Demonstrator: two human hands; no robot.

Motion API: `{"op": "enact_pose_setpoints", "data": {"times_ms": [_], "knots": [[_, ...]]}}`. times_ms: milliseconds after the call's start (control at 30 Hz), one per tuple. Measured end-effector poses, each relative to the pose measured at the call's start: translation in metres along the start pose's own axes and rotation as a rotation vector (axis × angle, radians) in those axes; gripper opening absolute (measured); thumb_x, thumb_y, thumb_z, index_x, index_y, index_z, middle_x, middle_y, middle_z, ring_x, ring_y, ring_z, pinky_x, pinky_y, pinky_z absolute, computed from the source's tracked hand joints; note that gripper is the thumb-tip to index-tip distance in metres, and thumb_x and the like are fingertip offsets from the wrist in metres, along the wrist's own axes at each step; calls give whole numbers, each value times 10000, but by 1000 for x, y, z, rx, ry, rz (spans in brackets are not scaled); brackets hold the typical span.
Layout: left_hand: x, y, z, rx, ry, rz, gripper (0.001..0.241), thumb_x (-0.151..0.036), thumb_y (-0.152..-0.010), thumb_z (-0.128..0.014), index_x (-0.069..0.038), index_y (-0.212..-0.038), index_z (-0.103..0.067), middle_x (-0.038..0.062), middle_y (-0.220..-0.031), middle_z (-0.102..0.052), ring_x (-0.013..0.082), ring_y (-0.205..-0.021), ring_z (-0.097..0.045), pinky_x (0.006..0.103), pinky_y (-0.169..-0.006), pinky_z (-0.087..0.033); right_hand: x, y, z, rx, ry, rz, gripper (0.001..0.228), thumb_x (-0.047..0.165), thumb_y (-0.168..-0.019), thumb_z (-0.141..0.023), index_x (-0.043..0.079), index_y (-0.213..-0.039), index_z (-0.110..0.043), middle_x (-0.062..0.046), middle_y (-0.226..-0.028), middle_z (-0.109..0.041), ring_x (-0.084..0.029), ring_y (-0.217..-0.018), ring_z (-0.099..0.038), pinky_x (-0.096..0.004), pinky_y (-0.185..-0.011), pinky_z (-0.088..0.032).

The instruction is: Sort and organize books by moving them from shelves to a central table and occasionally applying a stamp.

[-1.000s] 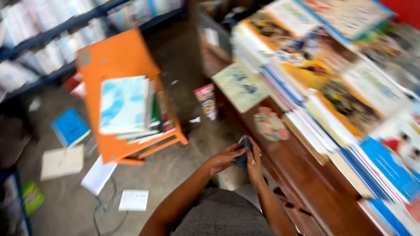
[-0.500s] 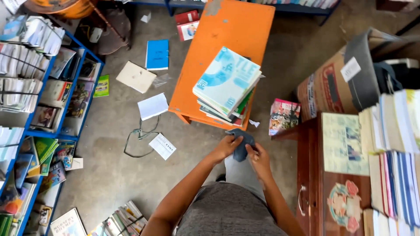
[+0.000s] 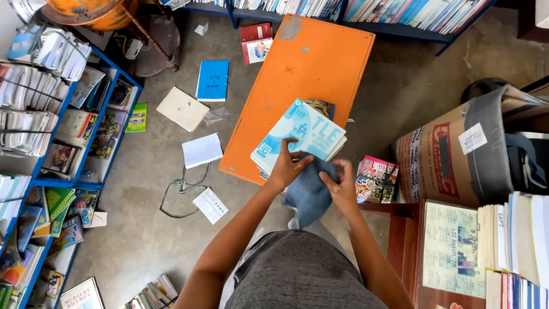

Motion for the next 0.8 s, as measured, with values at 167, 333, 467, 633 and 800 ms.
{"op": "enact_pose_setpoints", "data": {"times_ms": [167, 333, 467, 633, 800], "knots": [[-51, -41, 2, 185, -219, -280, 753, -31, -776, -762, -132, -1419, -385, 208, -1063, -619, 350, -956, -617, 421, -810, -508, 104, -42, -14, 49, 61, 186, 554, 11, -854, -673, 76, -1373, -490, -110, -1033, -651, -114, -919, -560, -278, -807, -502], [-82, -61, 16, 195, -457, -536, 394, -7, -809, -692, -115, -1183, -631, 121, -923, -591, 352, -858, -613, 396, -745, -522, 125, -50, -28, -61, 298, 354, 464, -37, -841, -679, 59, -1288, -600, -164, -1200, -632, -223, -1088, -589, -368, -939, -468], [-23, -70, 27, 351, -780, -593, 192, -57, -822, -656, -85, -1012, -666, 120, -956, -536, 367, -913, -583, 420, -775, -523, 59, -36, -38, -140, 720, 404, 287, 147, -811, -758, 162, -1092, -701, -60, -964, -672, -243, -883, -663, -333, -778, -521], [68, -85, 56, 613, -787, -383, 111, -148, -878, -594, -56, -934, -621, 160, -890, -585, 417, -884, -618, 472, -752, -512, 16, -22, -82, -200, 902, 292, 254, 225, -826, -733, 145, -1060, -676, -73, -1069, -557, -293, -982, -555, -388, -869, -450], [63, -118, 90, 404, -497, -370, 378, -103, -914, -576, -63, -1270, -455, 228, -1048, -645, 448, -1015, -607, 525, -880, -495, 28, -51, -144, -220, 1211, 499, 513, 304, -925, -592, 220, -1419, -482, -149, -1509, -344, -410, -1366, -315, -532, -1088, -241]]}}
Point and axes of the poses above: each hand's wrist, its own y-axis away from the middle knuckle, its own z-axis out of the back of the hand, x = y × z, the point moved 5 cm from there along -y, towards the middle knuckle
